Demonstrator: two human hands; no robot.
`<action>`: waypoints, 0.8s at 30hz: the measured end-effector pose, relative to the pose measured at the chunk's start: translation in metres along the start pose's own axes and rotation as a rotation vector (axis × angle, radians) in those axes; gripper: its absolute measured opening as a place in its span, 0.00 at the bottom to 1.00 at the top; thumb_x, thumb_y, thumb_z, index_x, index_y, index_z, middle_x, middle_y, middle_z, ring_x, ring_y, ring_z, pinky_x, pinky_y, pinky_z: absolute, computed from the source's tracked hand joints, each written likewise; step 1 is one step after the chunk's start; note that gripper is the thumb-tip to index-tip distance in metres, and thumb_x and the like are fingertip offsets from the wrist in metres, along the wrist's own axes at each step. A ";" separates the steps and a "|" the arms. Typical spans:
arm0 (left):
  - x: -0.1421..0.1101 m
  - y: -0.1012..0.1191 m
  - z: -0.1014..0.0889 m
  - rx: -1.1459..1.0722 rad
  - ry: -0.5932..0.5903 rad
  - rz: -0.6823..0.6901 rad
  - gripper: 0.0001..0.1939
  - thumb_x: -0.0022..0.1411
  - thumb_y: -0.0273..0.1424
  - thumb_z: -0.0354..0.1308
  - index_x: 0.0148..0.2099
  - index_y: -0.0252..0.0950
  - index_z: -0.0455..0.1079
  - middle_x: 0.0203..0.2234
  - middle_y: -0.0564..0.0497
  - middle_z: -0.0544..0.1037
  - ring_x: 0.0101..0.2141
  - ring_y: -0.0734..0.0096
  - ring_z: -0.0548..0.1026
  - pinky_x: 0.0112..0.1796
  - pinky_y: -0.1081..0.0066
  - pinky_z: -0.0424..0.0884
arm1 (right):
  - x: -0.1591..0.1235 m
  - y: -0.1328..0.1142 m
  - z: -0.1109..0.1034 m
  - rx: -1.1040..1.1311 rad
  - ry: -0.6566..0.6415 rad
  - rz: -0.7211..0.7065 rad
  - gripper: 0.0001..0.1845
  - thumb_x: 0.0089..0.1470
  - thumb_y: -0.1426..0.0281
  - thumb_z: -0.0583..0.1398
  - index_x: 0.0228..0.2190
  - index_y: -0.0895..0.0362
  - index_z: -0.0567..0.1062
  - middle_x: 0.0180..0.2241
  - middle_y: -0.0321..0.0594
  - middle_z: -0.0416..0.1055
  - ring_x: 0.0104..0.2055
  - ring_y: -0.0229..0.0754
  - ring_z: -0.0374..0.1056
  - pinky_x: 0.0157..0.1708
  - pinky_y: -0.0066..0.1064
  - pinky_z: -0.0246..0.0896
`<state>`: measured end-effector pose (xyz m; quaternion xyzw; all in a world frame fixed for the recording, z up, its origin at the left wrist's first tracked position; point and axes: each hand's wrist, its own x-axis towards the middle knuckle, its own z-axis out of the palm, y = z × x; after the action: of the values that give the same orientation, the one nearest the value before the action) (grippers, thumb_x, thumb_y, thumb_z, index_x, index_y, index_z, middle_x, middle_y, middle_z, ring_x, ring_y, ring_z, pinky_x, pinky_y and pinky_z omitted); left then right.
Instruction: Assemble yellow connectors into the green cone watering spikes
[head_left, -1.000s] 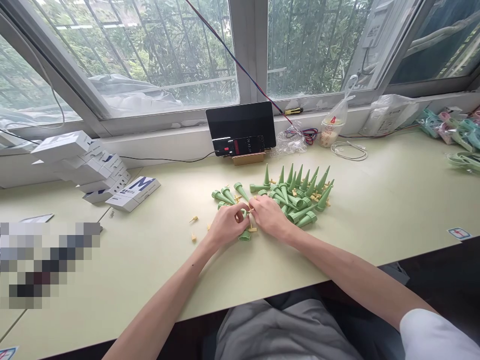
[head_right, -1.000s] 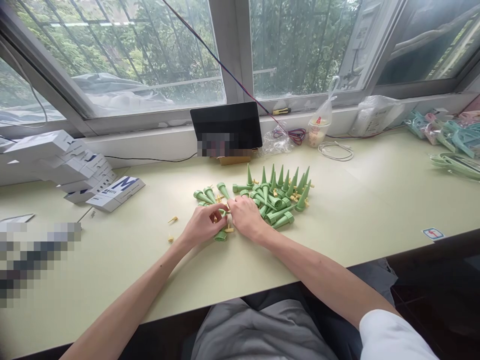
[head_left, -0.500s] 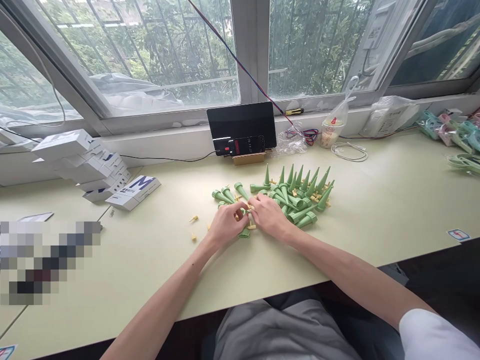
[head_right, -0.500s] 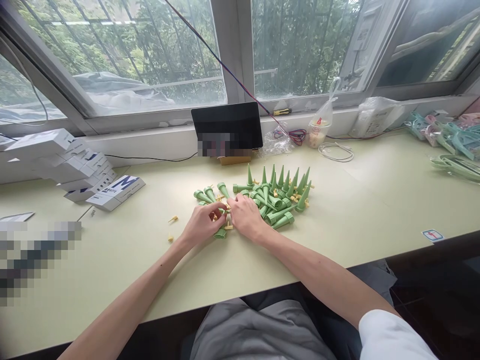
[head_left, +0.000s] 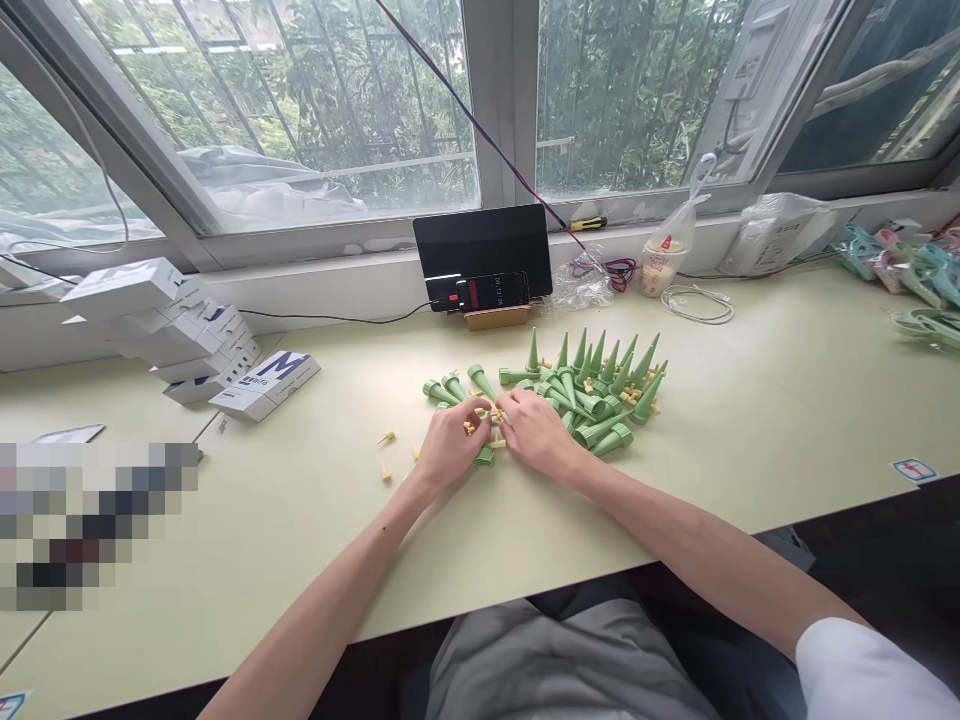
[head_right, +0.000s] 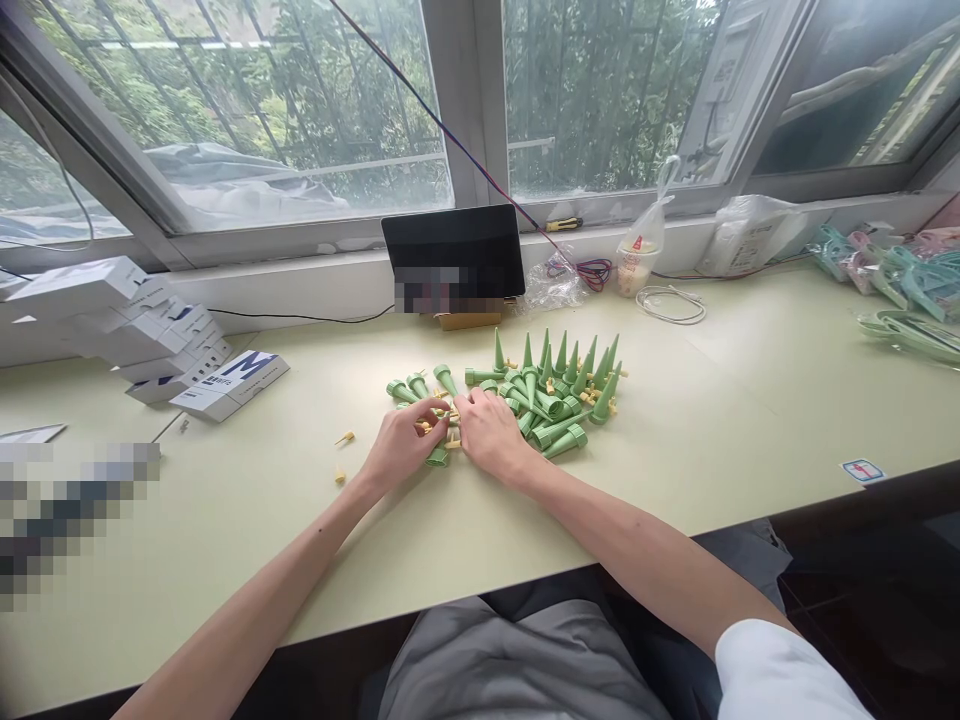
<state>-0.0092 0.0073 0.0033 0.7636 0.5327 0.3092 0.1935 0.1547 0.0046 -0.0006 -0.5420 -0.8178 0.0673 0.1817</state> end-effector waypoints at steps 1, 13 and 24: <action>0.000 0.001 0.000 -0.001 0.000 -0.005 0.09 0.62 0.34 0.54 0.42 0.39 0.74 0.26 0.54 0.78 0.21 0.75 0.68 0.28 0.73 0.65 | 0.000 0.000 0.000 -0.001 0.002 -0.004 0.10 0.62 0.74 0.54 0.43 0.59 0.72 0.42 0.47 0.69 0.42 0.45 0.65 0.44 0.32 0.58; -0.001 0.002 0.001 -0.078 0.016 -0.024 0.11 0.64 0.37 0.53 0.45 0.39 0.71 0.27 0.54 0.77 0.18 0.77 0.65 0.24 0.74 0.63 | 0.002 0.002 0.000 -0.033 -0.017 -0.033 0.10 0.62 0.77 0.53 0.42 0.59 0.71 0.39 0.46 0.69 0.40 0.45 0.64 0.43 0.33 0.59; 0.001 0.000 0.002 -0.246 0.029 -0.086 0.14 0.65 0.38 0.53 0.50 0.39 0.66 0.30 0.54 0.72 0.18 0.80 0.63 0.21 0.76 0.59 | 0.003 0.003 0.003 -0.044 -0.018 -0.061 0.12 0.63 0.77 0.50 0.40 0.60 0.73 0.39 0.48 0.70 0.40 0.46 0.64 0.43 0.34 0.58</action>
<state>-0.0077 0.0080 0.0025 0.7061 0.5257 0.3747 0.2910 0.1549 0.0091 -0.0031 -0.5198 -0.8369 0.0487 0.1644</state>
